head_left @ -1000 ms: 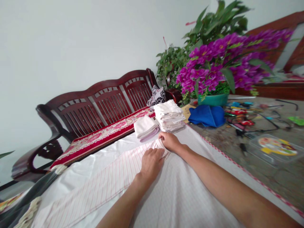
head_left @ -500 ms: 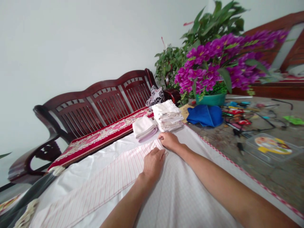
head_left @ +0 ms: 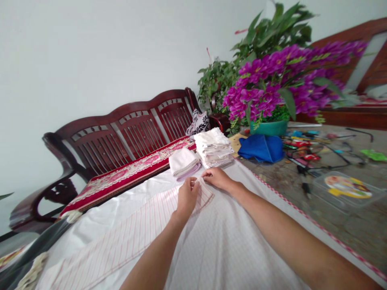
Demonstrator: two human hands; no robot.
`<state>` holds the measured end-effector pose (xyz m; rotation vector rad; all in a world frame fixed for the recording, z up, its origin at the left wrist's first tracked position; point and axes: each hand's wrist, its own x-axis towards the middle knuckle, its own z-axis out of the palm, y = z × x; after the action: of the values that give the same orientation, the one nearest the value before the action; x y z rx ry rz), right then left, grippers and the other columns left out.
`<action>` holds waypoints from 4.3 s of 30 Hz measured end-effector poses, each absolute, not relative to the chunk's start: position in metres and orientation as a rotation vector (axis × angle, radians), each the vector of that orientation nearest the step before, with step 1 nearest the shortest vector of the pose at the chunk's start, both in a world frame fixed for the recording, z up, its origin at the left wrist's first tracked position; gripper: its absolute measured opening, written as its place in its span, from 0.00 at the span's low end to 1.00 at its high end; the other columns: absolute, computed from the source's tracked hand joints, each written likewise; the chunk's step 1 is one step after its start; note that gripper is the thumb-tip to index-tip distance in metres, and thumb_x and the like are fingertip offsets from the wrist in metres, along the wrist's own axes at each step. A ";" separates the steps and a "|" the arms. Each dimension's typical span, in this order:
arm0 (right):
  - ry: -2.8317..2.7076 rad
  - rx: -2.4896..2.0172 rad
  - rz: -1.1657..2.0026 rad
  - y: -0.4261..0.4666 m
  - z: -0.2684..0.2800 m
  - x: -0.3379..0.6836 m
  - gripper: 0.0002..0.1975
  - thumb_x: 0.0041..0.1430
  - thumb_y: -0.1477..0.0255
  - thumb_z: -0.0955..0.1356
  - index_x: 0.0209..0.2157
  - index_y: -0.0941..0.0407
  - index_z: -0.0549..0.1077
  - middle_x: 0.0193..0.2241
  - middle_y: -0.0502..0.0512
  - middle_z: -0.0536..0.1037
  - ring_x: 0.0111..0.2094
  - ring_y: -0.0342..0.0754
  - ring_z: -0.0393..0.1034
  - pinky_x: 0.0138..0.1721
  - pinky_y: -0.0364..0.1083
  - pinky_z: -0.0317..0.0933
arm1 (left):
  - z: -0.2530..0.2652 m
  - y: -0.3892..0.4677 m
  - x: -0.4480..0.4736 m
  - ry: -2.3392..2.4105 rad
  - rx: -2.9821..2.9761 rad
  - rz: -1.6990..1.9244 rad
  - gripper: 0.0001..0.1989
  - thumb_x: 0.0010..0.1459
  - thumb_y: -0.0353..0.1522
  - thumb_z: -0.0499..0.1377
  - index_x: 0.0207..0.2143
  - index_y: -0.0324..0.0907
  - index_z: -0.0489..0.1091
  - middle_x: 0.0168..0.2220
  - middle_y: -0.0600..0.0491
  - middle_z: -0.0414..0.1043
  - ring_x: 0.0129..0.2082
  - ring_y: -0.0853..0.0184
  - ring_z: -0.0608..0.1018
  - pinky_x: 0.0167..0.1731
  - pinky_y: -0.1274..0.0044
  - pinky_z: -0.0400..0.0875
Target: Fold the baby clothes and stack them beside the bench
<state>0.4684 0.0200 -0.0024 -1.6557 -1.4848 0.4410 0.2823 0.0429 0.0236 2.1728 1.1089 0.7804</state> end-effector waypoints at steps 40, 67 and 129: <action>-1.584 -1.699 0.320 0.018 -0.001 0.455 0.05 0.55 0.69 0.70 0.33 0.52 0.79 0.31 0.48 0.82 0.32 0.46 0.73 0.30 0.42 0.57 | 0.018 0.019 0.277 1.040 2.513 0.588 0.22 0.55 0.36 0.64 0.52 0.41 0.65 0.48 0.47 0.71 0.44 0.61 0.78 0.44 0.71 0.70; -1.611 -1.172 0.042 0.009 0.044 0.420 0.13 0.49 0.76 0.74 0.39 0.52 0.76 0.43 0.53 0.79 0.47 0.51 0.70 0.50 0.50 0.61 | 0.034 0.055 0.215 0.928 1.808 1.052 0.12 0.59 0.39 0.54 0.38 0.40 0.69 0.32 0.56 0.70 0.35 0.66 0.72 0.37 0.77 0.65; -1.891 -1.108 0.202 0.030 0.057 0.439 0.07 0.62 0.71 0.68 0.39 0.52 0.79 0.39 0.53 0.80 0.43 0.49 0.73 0.47 0.46 0.63 | 0.057 0.048 0.225 1.013 2.454 1.177 0.12 0.66 0.37 0.52 0.40 0.43 0.74 0.35 0.51 0.74 0.37 0.64 0.75 0.39 0.75 0.68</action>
<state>0.4392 0.0305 0.0570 -1.1080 -1.8907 0.2020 0.2246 0.0483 0.0574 2.4537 1.0126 1.1771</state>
